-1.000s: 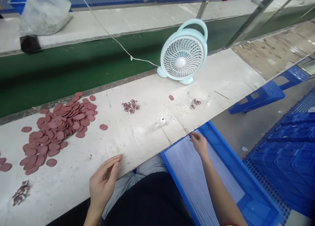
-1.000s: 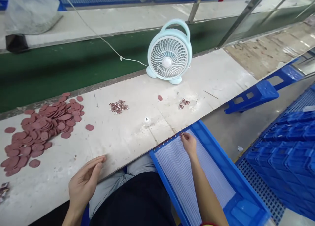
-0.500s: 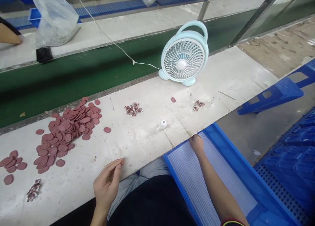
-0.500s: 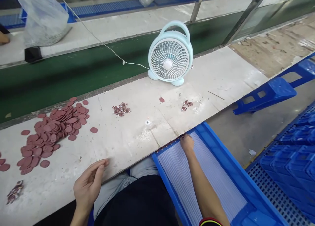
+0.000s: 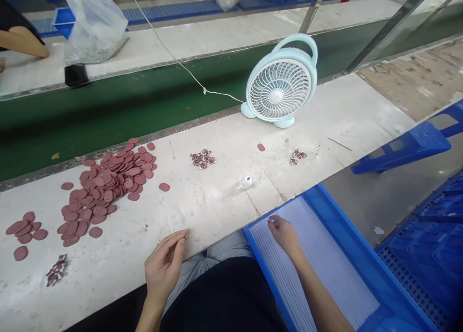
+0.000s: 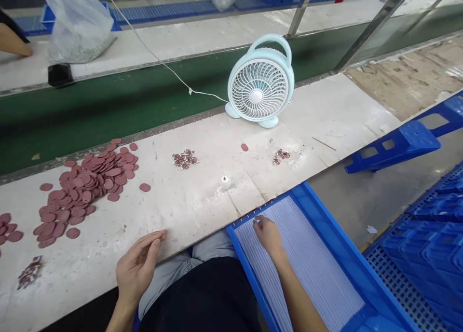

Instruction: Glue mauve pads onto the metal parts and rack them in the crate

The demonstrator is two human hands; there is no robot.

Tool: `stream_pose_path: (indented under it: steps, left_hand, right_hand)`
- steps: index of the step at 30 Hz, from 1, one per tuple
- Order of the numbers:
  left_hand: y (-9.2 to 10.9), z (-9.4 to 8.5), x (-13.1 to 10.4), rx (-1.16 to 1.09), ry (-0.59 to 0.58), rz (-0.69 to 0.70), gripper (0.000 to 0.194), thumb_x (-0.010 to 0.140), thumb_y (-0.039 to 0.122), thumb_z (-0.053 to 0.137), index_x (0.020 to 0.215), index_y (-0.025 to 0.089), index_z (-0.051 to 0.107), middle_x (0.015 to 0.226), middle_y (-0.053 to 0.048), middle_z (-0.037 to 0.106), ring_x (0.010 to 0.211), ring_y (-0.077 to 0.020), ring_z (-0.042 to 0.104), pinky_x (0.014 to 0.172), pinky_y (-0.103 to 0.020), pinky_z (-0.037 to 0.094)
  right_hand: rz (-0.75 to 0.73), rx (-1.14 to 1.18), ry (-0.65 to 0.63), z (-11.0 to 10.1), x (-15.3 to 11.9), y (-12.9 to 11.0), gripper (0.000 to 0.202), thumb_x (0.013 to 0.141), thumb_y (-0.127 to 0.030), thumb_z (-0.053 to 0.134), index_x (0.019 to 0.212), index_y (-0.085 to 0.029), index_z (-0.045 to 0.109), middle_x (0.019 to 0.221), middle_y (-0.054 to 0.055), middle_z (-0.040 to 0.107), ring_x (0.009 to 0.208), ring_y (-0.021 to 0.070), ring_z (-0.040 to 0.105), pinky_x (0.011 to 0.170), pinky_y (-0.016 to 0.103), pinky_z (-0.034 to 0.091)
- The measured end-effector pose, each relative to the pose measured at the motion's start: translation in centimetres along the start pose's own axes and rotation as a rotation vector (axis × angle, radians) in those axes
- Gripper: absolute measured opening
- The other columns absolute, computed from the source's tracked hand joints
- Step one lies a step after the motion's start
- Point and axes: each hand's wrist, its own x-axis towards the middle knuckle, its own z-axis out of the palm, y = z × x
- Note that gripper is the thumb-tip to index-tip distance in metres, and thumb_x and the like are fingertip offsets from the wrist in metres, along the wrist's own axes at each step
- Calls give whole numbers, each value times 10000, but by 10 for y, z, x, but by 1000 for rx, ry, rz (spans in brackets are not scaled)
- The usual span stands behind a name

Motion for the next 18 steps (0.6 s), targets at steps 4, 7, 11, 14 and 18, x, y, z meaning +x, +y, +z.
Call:
stream_pose_path:
  steps: [4, 7, 11, 14, 18]
  left_hand:
    - [-2, -1, 0, -14, -8, 16, 191, 850, 207, 662, 1026, 223, 736, 1051, -54, 744, 1013, -243, 701, 944, -435, 578]
    - [-1, -2, -1, -21, -9, 20, 192, 848, 209, 665, 1027, 219, 735, 1050, -56, 745, 1002, -243, 706, 942, -434, 579]
    - [-1, -2, -1, -24, -8, 12, 191, 851, 219, 664, 1029, 219, 735, 1057, -56, 744, 1003, -245, 707, 948, -436, 575]
    - [-2, -2, -1, -26, -12, 10, 193, 855, 225, 664, 1036, 225, 733, 1061, -55, 742, 1008, -243, 704, 957, -438, 569]
    - [-2, -3, -1, -22, -24, 15, 198, 856, 229, 667, 1044, 236, 730, 1073, -53, 738, 1029, -244, 694, 965, -441, 562]
  right_hand:
    - [-48, -17, -156, 32, -25, -25, 359, 961, -455, 529, 1138, -161, 635, 831, 9, 688, 759, 145, 664, 803, 365, 555]
    - [-32, -34, -164, 39, -28, -35, 374, 964, -448, 525, 1193, -163, 606, 904, 25, 688, 817, 159, 670, 827, 386, 559]
    - [14, -46, -121, 26, -21, -34, 385, 966, -448, 521, 1214, -160, 584, 951, 31, 677, 831, 162, 665, 819, 385, 562]
    - [62, -49, -89, 11, -14, -29, 396, 966, -452, 517, 1222, -154, 572, 969, 41, 671, 841, 163, 659, 819, 383, 557]
    - [111, -43, -87, -5, -9, -23, 420, 968, -468, 500, 1245, -157, 556, 949, 36, 668, 823, 163, 654, 814, 378, 545]
